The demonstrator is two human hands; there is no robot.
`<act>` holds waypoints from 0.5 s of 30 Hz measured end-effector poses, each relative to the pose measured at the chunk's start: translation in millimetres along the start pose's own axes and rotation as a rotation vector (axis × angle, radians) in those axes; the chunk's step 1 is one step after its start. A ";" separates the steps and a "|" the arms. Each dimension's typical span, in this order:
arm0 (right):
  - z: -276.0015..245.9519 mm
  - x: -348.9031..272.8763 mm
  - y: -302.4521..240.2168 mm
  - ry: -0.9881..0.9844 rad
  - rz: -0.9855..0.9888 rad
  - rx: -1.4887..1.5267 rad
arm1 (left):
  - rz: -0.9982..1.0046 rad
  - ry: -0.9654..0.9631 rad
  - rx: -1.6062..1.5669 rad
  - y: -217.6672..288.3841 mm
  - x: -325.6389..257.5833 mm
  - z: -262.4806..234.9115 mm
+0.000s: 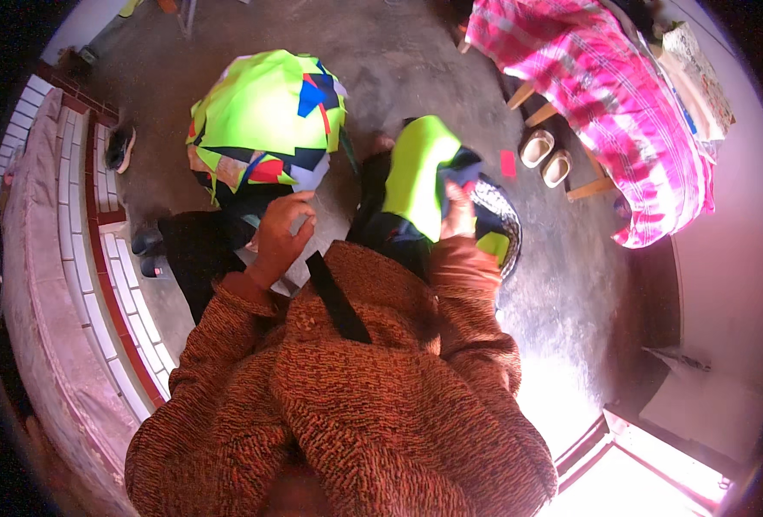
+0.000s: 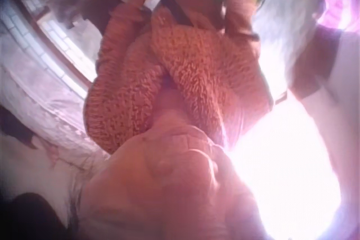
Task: The person sits on the floor and folds a pile of colorful fabric pieces by hand. They pick up individual pieces, fold them, and place them into a basket on the floor.
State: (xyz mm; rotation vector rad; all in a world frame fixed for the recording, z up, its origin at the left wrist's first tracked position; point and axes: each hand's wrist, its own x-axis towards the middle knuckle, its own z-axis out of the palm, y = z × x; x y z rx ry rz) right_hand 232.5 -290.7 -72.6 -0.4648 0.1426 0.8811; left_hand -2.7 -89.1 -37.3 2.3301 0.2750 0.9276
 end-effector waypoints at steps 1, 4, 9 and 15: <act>-10.5 -3.0 -20.5 0.010 0.040 0.082 | 0.006 -0.010 0.001 -2.3 -1.4 2.9; -12.4 -28.4 -65.1 0.030 -0.123 0.025 | -0.012 -0.041 0.009 -3.0 -2.9 4.3; -68.4 -33.9 -109.2 0.005 -0.281 -0.020 | -0.036 -0.071 0.040 -9.5 -7.5 10.1; -199.8 -36.1 -65.7 0.445 -0.362 -0.370 | -0.057 -0.112 0.051 -8.3 -8.5 12.6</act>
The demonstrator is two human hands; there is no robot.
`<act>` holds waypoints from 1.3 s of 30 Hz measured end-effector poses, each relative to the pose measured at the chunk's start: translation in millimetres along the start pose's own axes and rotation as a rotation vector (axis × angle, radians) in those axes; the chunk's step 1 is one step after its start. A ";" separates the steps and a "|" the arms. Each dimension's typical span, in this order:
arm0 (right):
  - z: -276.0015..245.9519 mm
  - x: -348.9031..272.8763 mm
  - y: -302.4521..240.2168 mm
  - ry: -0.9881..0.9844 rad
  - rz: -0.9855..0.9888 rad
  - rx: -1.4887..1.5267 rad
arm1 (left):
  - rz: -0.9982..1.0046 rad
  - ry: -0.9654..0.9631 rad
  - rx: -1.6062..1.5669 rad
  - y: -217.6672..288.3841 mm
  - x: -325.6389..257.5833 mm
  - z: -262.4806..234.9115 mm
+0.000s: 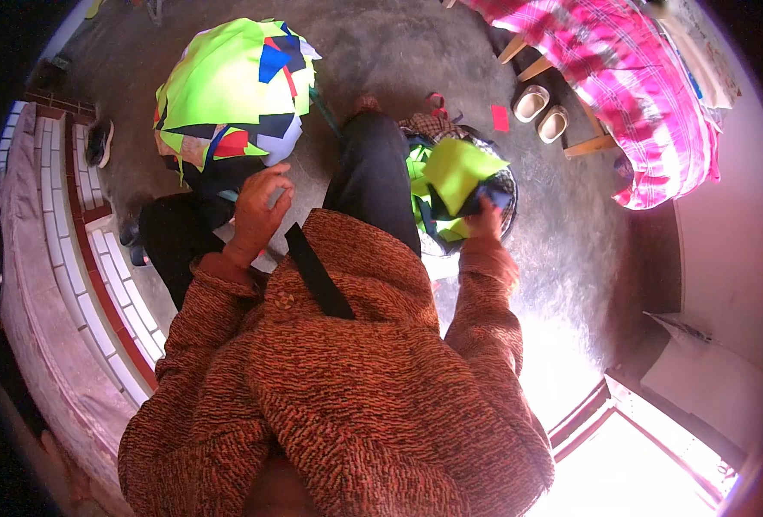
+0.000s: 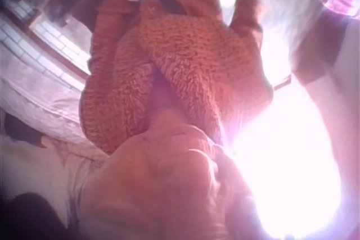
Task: The person sits on the floor and folds a pile of colorful fabric pieces by hand. They pick up individual pieces, fold them, and place them into a basket on the floor.
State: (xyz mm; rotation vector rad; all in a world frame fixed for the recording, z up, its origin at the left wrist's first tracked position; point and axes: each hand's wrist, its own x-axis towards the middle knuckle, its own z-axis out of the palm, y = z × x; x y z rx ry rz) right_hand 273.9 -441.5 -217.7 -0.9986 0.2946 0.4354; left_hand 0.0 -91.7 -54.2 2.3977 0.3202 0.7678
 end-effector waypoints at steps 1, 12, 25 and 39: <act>-20.7 -7.0 18.7 0.132 0.080 -0.052 | -0.006 -0.004 -0.001 0.2 -0.4 0.3; -49.1 -32.5 55.7 0.253 -0.258 -1.196 | -0.022 -0.061 0.022 1.4 -2.3 5.0; -18.2 -8.5 101.7 -0.417 0.026 -1.801 | -0.046 -0.072 0.038 -9.4 -10.5 2.2; 186.7 -16.2 -18.8 -0.441 -0.720 -1.071 | -0.096 0.341 -0.063 -2.1 35.3 -58.9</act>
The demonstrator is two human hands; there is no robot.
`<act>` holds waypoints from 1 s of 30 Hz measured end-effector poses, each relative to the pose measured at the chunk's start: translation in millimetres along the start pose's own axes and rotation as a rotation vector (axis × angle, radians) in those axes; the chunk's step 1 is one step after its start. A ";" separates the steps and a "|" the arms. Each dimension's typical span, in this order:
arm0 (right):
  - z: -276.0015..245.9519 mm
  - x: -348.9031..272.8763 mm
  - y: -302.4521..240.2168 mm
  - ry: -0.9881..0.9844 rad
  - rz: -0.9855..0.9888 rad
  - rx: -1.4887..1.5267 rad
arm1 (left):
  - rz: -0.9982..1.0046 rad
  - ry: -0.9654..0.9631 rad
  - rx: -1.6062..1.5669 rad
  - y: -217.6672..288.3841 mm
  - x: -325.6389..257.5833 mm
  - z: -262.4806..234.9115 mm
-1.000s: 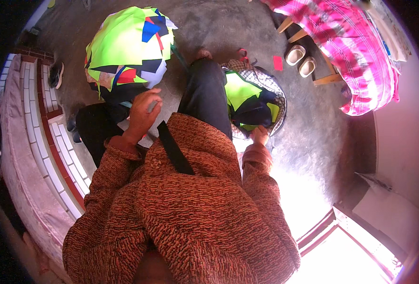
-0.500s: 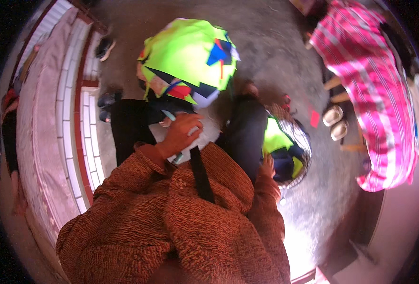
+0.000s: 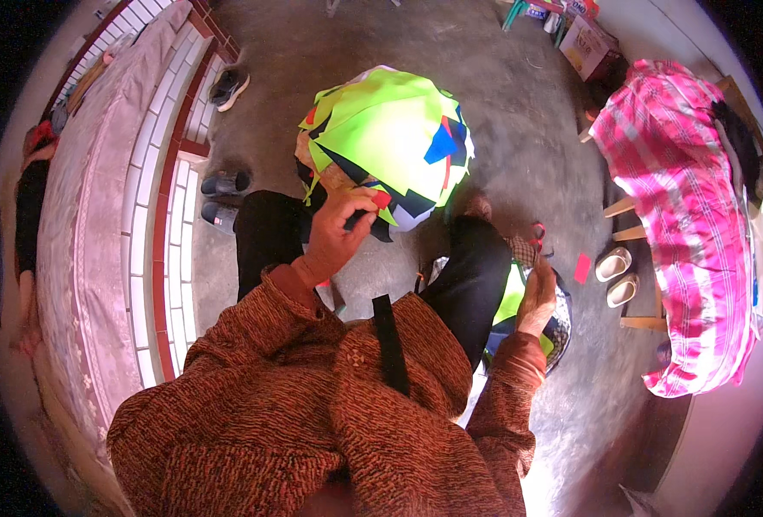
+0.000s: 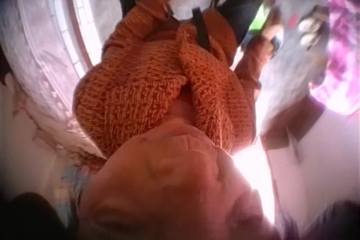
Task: The person sits on the floor and folds a pile of colorful fabric pieces by hand. They pick up individual pieces, fold them, and place them into a basket on the floor.
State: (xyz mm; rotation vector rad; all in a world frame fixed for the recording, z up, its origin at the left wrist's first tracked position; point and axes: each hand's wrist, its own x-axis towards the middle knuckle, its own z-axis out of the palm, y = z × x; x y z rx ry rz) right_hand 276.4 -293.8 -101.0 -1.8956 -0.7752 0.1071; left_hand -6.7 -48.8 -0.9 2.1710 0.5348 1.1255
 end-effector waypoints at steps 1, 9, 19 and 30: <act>6.7 10.7 -36.3 -0.003 0.067 0.243 | -0.010 0.045 0.025 -3.2 3.7 -4.7; 136.9 25.2 -157.6 -0.540 0.579 1.892 | -0.028 0.206 0.259 -24.0 32.8 -24.4; 172.1 -7.4 -118.5 -0.763 0.675 1.593 | 0.047 0.193 0.437 -48.1 43.9 -14.0; 169.5 -7.8 -127.5 -0.960 0.597 1.533 | -0.086 0.187 0.133 -25.3 41.8 -19.9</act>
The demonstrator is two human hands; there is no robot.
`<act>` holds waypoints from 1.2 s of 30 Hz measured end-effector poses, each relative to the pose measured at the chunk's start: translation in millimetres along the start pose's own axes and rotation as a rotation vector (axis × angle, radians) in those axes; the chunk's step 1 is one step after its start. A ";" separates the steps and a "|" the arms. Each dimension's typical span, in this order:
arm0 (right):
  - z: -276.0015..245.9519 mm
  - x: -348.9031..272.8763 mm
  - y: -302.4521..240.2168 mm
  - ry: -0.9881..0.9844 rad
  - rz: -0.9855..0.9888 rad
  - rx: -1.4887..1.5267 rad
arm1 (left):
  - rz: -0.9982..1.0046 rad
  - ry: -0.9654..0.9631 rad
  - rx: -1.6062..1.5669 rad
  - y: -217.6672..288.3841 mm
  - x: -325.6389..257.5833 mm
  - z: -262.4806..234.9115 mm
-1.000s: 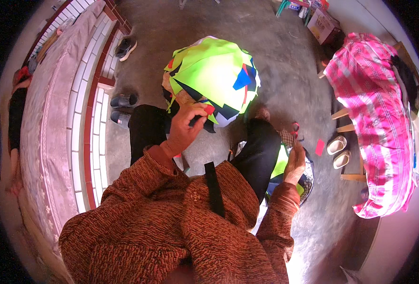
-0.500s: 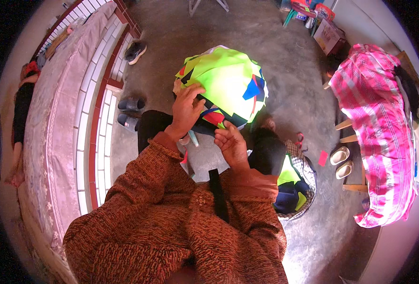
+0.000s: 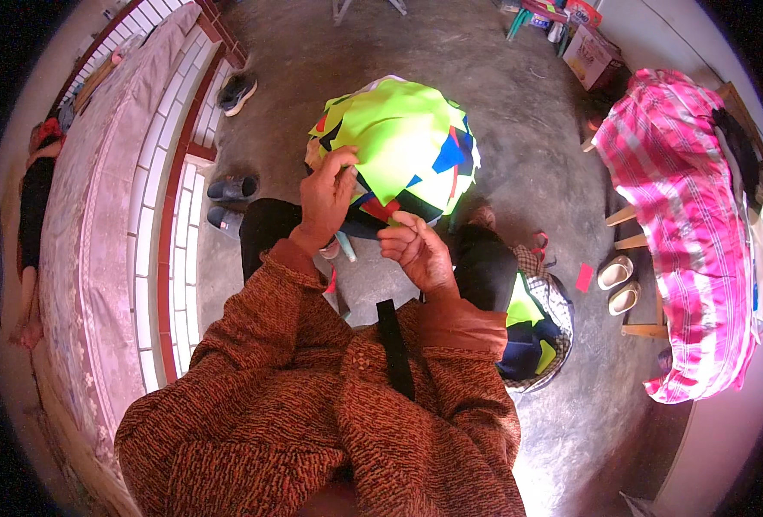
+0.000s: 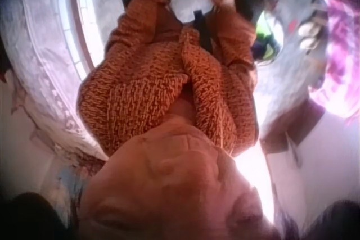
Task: The person sits on the floor and folds a pile of colorful fabric pieces by hand. They pick up individual pieces, fold them, and place them into a basket on the floor.
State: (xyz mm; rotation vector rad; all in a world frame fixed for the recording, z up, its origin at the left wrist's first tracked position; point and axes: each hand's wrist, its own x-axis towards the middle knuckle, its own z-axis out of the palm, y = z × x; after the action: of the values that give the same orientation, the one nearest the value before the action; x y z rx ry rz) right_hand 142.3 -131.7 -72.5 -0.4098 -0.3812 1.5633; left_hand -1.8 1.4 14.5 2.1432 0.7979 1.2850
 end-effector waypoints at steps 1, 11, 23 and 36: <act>8.7 -0.6 -0.9 -0.013 0.030 -0.019 | 0.031 0.030 -0.028 4.7 -2.7 3.3; 28.2 -4.5 6.8 0.042 -0.180 -0.012 | 0.193 -0.197 -0.142 66.9 -43.5 4.0; 14.5 -2.3 1.8 0.245 -0.097 0.059 | 0.120 -0.135 -0.128 59.2 -47.9 1.9; 8.9 -2.4 8.4 0.267 0.186 -0.095 | 0.251 -0.021 0.218 25.8 -7.1 10.4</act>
State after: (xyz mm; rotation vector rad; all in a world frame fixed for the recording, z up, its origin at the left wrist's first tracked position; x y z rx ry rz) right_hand 130.7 -134.3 -68.6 -0.7356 -0.2151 1.6481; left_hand 10.5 -22.9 23.5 2.4910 0.7049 1.3478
